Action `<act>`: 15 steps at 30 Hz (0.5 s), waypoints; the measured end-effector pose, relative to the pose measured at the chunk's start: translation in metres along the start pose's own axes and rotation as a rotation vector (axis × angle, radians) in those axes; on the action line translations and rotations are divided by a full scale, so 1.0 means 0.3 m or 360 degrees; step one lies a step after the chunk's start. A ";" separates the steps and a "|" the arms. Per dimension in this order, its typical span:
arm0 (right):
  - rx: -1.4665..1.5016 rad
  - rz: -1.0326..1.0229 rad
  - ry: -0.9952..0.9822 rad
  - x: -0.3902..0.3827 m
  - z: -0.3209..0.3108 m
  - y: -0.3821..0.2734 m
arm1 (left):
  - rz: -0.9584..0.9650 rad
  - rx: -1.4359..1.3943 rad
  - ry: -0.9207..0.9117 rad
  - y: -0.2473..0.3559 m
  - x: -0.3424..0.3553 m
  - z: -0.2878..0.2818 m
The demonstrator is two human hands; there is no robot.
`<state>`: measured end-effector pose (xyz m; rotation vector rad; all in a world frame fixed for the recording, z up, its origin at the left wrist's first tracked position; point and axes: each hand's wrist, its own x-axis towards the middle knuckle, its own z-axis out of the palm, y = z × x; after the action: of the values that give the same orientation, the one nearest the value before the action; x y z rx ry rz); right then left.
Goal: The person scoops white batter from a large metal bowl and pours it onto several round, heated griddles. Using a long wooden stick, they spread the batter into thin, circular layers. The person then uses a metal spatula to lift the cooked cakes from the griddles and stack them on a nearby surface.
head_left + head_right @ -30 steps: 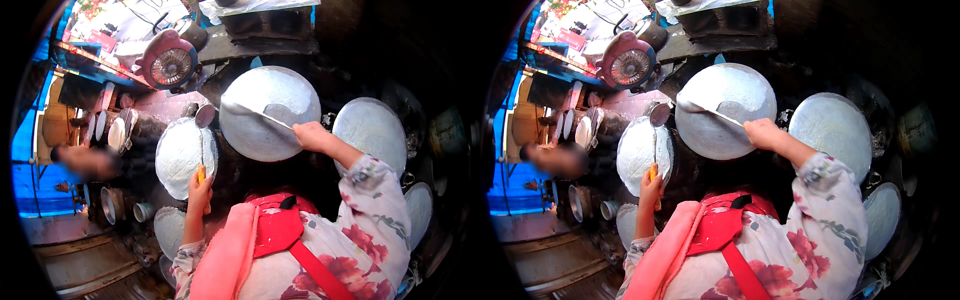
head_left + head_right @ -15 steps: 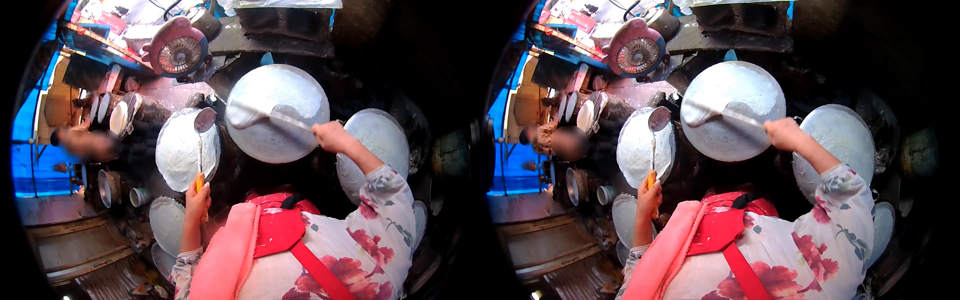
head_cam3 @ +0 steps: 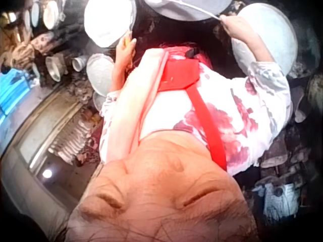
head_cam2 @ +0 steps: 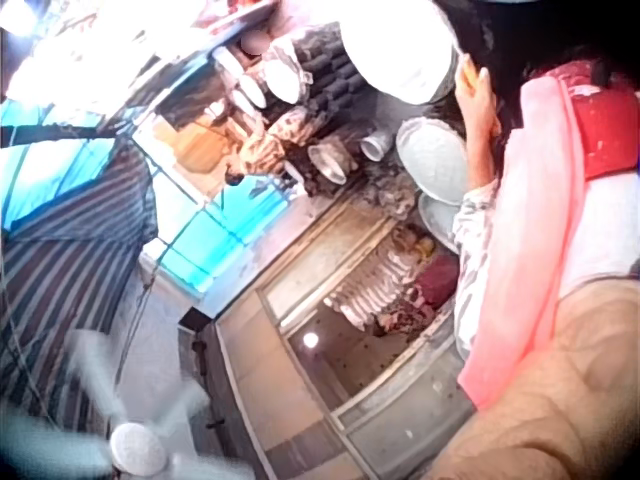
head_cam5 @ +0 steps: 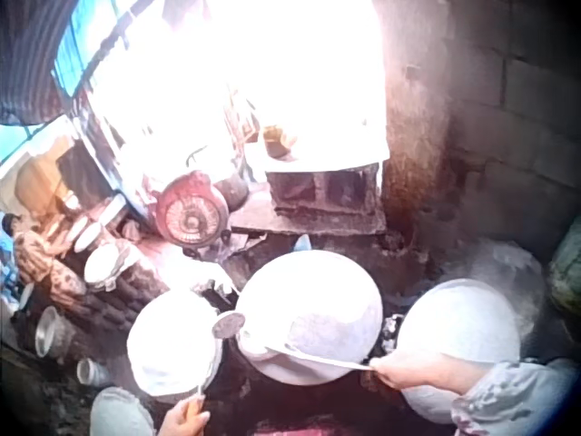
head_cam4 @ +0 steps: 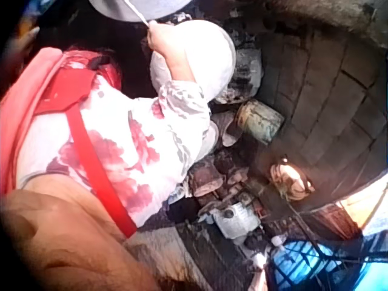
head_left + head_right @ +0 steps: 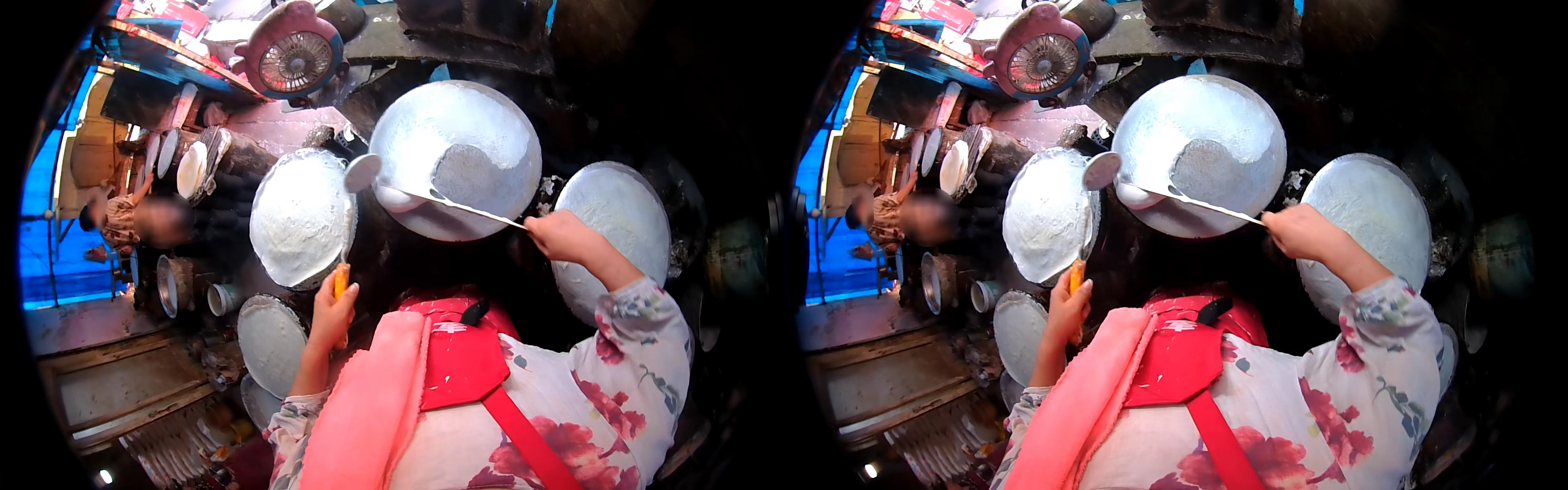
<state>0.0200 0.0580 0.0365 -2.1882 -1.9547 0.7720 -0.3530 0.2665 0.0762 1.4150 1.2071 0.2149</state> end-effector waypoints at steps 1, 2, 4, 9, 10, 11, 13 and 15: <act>-0.0020 0.0121 -0.0001 -0.062 0.011 -0.011 | 0.0020 0.0095 -0.0064 -0.023 -0.027 0.010; 0.0034 0.0193 0.0066 -0.128 0.032 -0.021 | 0.0034 0.0178 -0.0139 -0.050 -0.049 0.009; 0.0092 0.0312 0.0193 -0.270 0.101 -0.023 | 0.0460 0.0759 -0.0146 -0.129 -0.076 0.034; 0.0237 0.0635 0.0520 -0.466 0.265 -0.152 | 0.0709 0.0492 -0.0318 -0.114 -0.035 0.025; 0.0316 0.0752 0.0544 -0.442 0.288 -0.199 | 0.0874 0.0455 -0.0228 -0.113 -0.031 0.020; 0.0421 0.0752 0.0699 -0.394 0.327 -0.237 | 0.0888 0.0281 -0.0129 -0.136 -0.012 0.008; 0.0481 0.0591 0.0826 -0.240 0.370 -0.332 | 0.0573 -0.0029 -0.0111 -0.122 0.010 -0.031; 0.0233 0.0374 0.0897 -0.035 0.441 -0.434 | 0.0448 -0.0348 -0.0154 -0.041 0.001 -0.034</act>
<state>-0.1552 0.0368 -0.0221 -2.2463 -1.3474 0.2572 -0.3667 0.2700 0.0688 1.3816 0.8746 0.4550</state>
